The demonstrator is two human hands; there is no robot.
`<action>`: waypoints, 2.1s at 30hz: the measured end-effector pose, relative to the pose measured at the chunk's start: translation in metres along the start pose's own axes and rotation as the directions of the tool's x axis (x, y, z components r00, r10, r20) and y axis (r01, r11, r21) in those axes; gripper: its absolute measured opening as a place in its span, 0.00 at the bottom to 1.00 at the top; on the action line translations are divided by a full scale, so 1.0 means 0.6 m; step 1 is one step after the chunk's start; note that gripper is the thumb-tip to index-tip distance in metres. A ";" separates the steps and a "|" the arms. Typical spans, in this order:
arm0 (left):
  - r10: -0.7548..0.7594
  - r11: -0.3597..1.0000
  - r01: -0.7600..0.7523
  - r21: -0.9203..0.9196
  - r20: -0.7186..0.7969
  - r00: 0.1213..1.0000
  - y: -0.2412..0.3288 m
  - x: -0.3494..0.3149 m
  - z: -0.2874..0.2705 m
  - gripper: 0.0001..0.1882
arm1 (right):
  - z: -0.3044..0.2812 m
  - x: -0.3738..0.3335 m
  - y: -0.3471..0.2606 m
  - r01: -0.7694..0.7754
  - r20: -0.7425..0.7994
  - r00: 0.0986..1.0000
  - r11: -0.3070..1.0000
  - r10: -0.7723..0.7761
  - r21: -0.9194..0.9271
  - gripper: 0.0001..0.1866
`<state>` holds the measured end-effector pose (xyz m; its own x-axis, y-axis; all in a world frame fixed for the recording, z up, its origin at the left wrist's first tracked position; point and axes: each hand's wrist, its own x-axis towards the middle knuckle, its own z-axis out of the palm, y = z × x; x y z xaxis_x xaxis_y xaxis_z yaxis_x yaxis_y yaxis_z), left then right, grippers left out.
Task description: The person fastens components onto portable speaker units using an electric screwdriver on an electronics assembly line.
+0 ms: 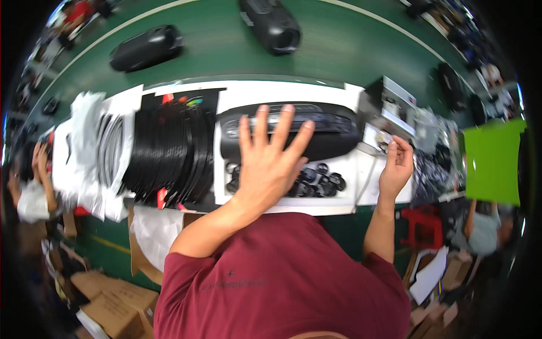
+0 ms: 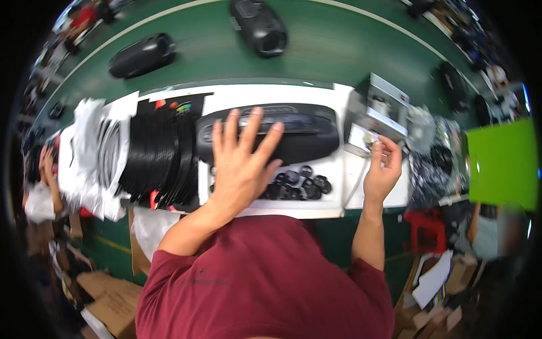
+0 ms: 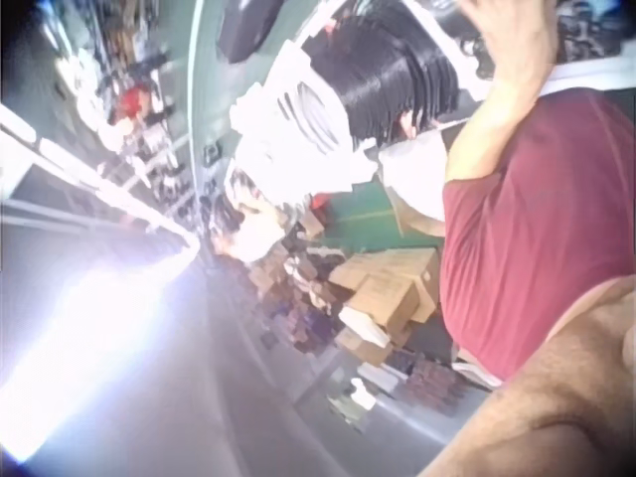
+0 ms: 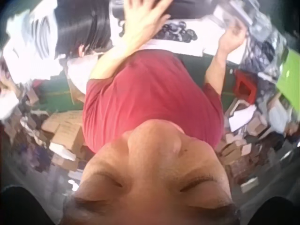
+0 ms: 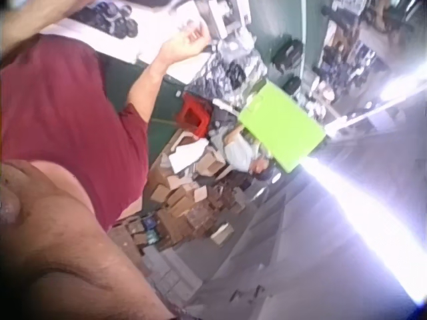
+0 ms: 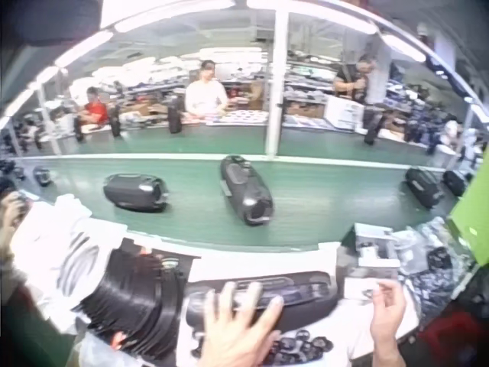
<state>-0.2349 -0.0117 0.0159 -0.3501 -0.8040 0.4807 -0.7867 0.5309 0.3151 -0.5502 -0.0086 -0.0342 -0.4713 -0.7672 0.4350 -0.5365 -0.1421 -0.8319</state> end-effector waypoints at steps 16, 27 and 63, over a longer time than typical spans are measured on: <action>0.024 0.991 -0.027 0.128 0.026 0.999 0.028 0.016 -0.004 0.39 | -0.139 -0.080 0.027 0.016 -0.132 0.988 0.786 0.084 0.618 0.36; -0.001 0.993 0.000 0.118 0.011 1.000 0.024 0.015 0.011 0.38 | -0.109 0.120 -0.008 0.067 0.072 0.944 0.401 -0.322 0.914 0.48; -0.021 0.998 0.018 0.052 0.048 0.999 0.001 0.011 0.008 0.39 | 0.113 0.134 -0.153 -0.142 0.353 0.838 0.458 -0.416 0.877 0.54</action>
<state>-0.2402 -0.0179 0.0156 -0.3576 -0.8267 0.4344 -0.8183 0.5016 0.2808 -0.4913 -0.0999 0.0541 0.0750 -0.8046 0.5891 0.4352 -0.5051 -0.7453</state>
